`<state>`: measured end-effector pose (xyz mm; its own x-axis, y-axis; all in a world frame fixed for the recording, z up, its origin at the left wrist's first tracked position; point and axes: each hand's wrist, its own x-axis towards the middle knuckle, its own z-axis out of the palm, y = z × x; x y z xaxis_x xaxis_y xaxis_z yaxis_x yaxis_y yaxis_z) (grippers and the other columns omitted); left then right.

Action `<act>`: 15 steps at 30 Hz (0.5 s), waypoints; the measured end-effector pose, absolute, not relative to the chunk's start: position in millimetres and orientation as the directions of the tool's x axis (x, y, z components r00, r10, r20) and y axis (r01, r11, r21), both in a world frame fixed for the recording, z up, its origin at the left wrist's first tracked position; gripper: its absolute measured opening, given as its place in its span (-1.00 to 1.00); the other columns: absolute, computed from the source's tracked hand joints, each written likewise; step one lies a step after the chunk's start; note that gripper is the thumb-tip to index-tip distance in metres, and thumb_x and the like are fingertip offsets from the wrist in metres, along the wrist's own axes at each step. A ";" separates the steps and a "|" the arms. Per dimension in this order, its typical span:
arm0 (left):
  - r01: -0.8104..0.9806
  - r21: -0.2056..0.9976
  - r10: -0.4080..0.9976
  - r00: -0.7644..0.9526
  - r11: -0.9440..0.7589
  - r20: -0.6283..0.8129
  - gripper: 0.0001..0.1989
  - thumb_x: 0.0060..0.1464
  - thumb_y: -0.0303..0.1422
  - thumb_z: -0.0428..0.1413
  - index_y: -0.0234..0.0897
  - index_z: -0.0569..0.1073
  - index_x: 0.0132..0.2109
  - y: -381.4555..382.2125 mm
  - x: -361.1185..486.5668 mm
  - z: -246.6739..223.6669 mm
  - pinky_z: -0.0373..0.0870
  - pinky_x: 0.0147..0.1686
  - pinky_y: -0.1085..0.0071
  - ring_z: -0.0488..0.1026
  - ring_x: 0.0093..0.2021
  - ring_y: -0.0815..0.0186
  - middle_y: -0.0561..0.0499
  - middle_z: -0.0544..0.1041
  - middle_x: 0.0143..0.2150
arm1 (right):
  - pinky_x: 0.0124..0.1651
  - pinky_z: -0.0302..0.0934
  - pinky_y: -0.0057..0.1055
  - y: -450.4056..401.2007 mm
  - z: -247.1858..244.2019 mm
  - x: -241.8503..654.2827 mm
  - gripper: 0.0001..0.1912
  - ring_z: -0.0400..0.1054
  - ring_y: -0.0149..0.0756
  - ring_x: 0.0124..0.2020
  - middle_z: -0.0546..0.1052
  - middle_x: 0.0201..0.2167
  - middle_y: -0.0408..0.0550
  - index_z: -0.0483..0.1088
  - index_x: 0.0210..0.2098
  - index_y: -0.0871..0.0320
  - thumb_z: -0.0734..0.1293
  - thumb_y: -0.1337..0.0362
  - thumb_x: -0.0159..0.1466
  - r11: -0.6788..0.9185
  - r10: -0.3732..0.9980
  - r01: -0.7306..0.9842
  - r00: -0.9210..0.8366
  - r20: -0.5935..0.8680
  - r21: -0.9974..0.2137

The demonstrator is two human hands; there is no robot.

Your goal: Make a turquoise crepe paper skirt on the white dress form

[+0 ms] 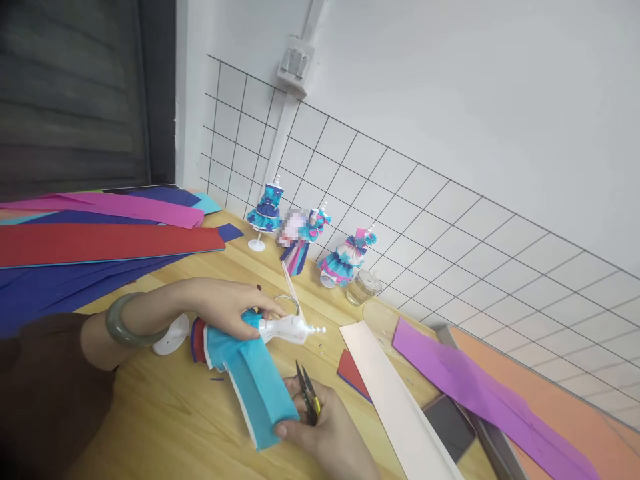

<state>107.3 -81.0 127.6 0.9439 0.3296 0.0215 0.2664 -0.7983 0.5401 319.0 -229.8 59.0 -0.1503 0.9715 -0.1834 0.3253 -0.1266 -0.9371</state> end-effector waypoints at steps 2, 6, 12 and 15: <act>0.285 0.549 0.335 0.942 -0.786 -0.009 -0.49 -0.11 -0.40 0.05 -0.16 0.35 0.07 -80.5 108.0 123.8 0.32 -0.27 0.48 0.44 -0.18 0.26 0.02 0.51 -0.09 | -0.38 0.05 -0.42 -229.9 59.5 318.4 -0.74 0.11 -0.34 -0.47 0.30 -0.52 -0.19 0.43 -0.36 0.09 0.44 0.10 0.02 -0.088 0.962 0.387 -0.208 -0.179 -0.918; 0.281 0.531 0.317 0.948 -0.799 -0.026 -0.54 -0.12 -0.37 0.05 -0.14 0.36 0.02 -79.9 111.6 113.2 0.33 -0.24 0.45 0.43 -0.15 0.24 0.02 0.50 -0.07 | -0.38 0.04 -0.38 -227.5 54.2 322.0 -0.63 0.16 -0.28 -0.48 0.31 -0.58 -0.14 0.42 -0.50 0.11 0.20 -0.02 0.22 0.047 0.971 0.511 -0.226 -0.081 -0.858; 0.258 0.446 0.303 0.952 -0.857 0.032 -0.60 -0.09 -0.41 0.01 -0.09 0.40 -0.04 -82.2 117.5 105.0 0.30 -0.28 0.38 0.45 -0.23 0.21 0.04 0.54 -0.16 | -0.31 0.09 -0.36 -225.1 47.6 323.4 -0.46 0.31 -0.17 -0.44 0.39 -0.61 -0.07 0.35 -0.65 0.12 0.08 -0.02 0.30 0.031 0.992 0.638 -0.113 -0.054 -0.770; 0.263 0.397 0.326 0.940 -0.880 0.101 -0.61 -0.06 -0.41 0.01 -0.09 0.41 -0.03 -84.3 120.3 105.5 0.28 -0.20 0.33 0.44 -0.21 0.19 0.03 0.55 -0.14 | -0.28 0.08 -0.35 -226.5 50.6 320.0 -0.42 0.27 -0.23 -0.47 0.38 -0.62 -0.08 0.32 -0.68 0.12 0.04 -0.02 0.32 0.033 0.987 0.619 -0.146 -0.073 -0.785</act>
